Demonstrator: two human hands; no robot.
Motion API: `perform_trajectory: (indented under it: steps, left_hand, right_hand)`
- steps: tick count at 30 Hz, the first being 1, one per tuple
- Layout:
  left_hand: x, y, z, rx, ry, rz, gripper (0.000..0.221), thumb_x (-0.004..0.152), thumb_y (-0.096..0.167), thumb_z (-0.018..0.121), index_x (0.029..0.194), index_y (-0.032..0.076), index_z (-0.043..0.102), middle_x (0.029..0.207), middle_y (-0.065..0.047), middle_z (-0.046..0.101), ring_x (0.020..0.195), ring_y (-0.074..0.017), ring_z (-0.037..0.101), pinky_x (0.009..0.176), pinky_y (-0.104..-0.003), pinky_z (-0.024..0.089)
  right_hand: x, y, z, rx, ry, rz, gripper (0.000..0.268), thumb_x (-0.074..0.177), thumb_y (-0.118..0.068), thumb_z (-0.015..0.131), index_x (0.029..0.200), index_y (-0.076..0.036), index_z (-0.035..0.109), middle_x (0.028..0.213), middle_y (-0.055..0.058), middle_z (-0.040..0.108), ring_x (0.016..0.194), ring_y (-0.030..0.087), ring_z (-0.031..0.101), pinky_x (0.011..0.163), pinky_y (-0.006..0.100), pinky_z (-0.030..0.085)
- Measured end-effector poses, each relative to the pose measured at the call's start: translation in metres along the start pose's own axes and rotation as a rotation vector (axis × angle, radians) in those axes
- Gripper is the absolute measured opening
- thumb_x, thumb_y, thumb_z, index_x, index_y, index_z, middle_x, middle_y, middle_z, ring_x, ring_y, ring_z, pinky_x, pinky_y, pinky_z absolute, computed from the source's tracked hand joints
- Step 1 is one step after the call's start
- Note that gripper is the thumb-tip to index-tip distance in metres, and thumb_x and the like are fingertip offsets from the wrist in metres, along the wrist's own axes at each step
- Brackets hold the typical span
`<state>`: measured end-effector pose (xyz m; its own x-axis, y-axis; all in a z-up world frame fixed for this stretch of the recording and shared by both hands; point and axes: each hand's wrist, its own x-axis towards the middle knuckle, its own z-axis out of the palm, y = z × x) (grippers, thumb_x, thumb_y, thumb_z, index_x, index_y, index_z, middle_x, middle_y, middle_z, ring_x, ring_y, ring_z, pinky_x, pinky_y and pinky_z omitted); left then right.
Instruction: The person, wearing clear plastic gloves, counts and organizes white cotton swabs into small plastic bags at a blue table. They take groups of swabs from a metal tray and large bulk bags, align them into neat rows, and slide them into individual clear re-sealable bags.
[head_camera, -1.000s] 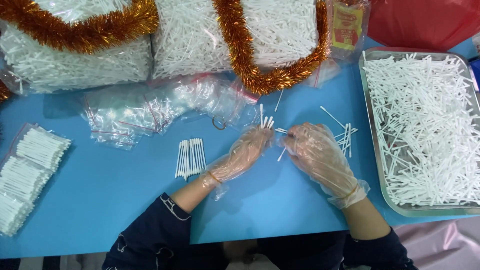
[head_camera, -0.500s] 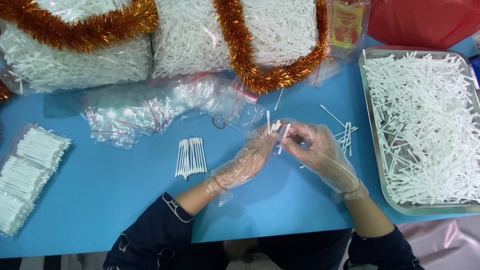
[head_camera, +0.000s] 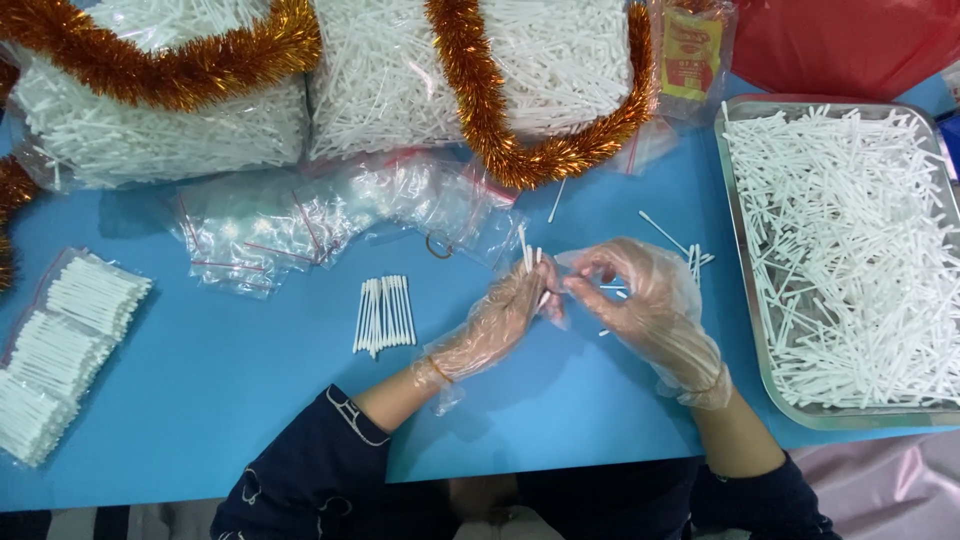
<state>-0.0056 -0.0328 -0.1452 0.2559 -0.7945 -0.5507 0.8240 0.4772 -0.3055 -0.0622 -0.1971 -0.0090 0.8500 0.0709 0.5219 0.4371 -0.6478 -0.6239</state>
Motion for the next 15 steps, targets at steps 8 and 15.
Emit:
perform_trajectory:
  steps: [8, 15]
  left_hand:
    - [-0.008, 0.002, 0.004, 0.725, -0.031, 0.482, 0.039, 0.108, 0.038, 0.039, 0.111, 0.007, 0.063, 0.094, -0.013, 0.070, 0.072, -0.0211, 0.068, 0.050, -0.024, 0.054]
    - [-0.037, -0.005, 0.000, 0.120, -0.443, 0.152, 0.024, 0.105, 0.017, 0.047, 0.116, 0.000, 0.061, 0.107, -0.013, 0.066, 0.093, -0.0203, 0.065, 0.072, -0.024, 0.057]
  right_hand:
    - [0.001, -0.008, 0.025, -0.266, -0.202, 0.075, 0.010, 0.092, -0.015, 0.066, 0.101, -0.016, 0.068, 0.094, 0.002, 0.071, 0.086, 0.025, 0.074, 0.065, 0.038, 0.059]
    - [-0.001, -0.001, 0.015, 0.079, 0.088, -0.015, 0.035, 0.104, -0.025, 0.054, 0.128, -0.001, 0.062, 0.129, 0.020, 0.066, 0.113, 0.036, 0.069, 0.084, 0.039, 0.061]
